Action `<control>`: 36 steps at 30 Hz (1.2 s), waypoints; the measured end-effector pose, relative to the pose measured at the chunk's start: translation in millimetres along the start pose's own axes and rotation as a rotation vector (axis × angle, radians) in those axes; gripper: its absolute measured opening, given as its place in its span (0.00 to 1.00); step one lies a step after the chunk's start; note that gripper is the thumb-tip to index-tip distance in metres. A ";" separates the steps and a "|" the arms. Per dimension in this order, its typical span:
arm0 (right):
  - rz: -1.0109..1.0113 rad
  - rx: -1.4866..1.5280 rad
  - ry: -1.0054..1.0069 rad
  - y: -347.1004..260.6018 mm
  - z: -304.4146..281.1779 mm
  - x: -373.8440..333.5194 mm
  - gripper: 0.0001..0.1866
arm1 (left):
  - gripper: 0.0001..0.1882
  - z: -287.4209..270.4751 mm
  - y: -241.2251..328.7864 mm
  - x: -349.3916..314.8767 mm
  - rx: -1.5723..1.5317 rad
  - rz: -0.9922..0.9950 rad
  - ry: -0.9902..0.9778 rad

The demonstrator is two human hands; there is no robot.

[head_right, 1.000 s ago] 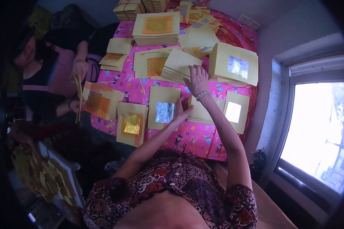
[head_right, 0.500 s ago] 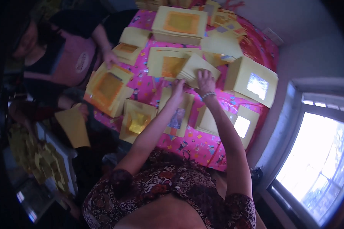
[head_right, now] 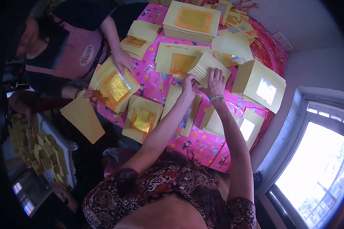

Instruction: Stacking and checking paper sheets layered with metallic leaf.

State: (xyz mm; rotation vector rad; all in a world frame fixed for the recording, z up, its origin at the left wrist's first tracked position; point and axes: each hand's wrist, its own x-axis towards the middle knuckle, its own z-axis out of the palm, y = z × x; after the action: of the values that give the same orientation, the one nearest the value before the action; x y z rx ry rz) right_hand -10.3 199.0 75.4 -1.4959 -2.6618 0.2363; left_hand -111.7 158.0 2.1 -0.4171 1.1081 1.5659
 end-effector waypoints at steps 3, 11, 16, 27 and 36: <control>0.010 0.021 0.066 4.4 3.5 0.5 0.49 | 0.06 19.4 -6.4 -6.5 0.055 0.103 0.046; 0.062 0.103 0.080 19.7 4.8 17.4 0.35 | 0.11 11.2 0.2 -16.5 0.118 0.309 -0.326; 0.222 0.107 0.151 42.2 -18.8 23.0 0.33 | 0.12 -9.9 -11.9 -27.2 0.116 0.159 -0.102; 0.426 0.925 0.422 2.9 -155.7 -35.9 0.26 | 0.31 -32.3 41.2 -13.8 1.586 1.122 -0.155; 0.591 1.215 0.492 3.8 -185.2 -154.6 0.34 | 0.27 -44.9 56.1 24.7 1.907 1.093 -0.271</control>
State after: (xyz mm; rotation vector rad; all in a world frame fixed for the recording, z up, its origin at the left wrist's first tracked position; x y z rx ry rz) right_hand 100.0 86.6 258.2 -1.4611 -1.1472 1.0803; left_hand -183.2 138.6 -14.9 1.8140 2.1276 0.5762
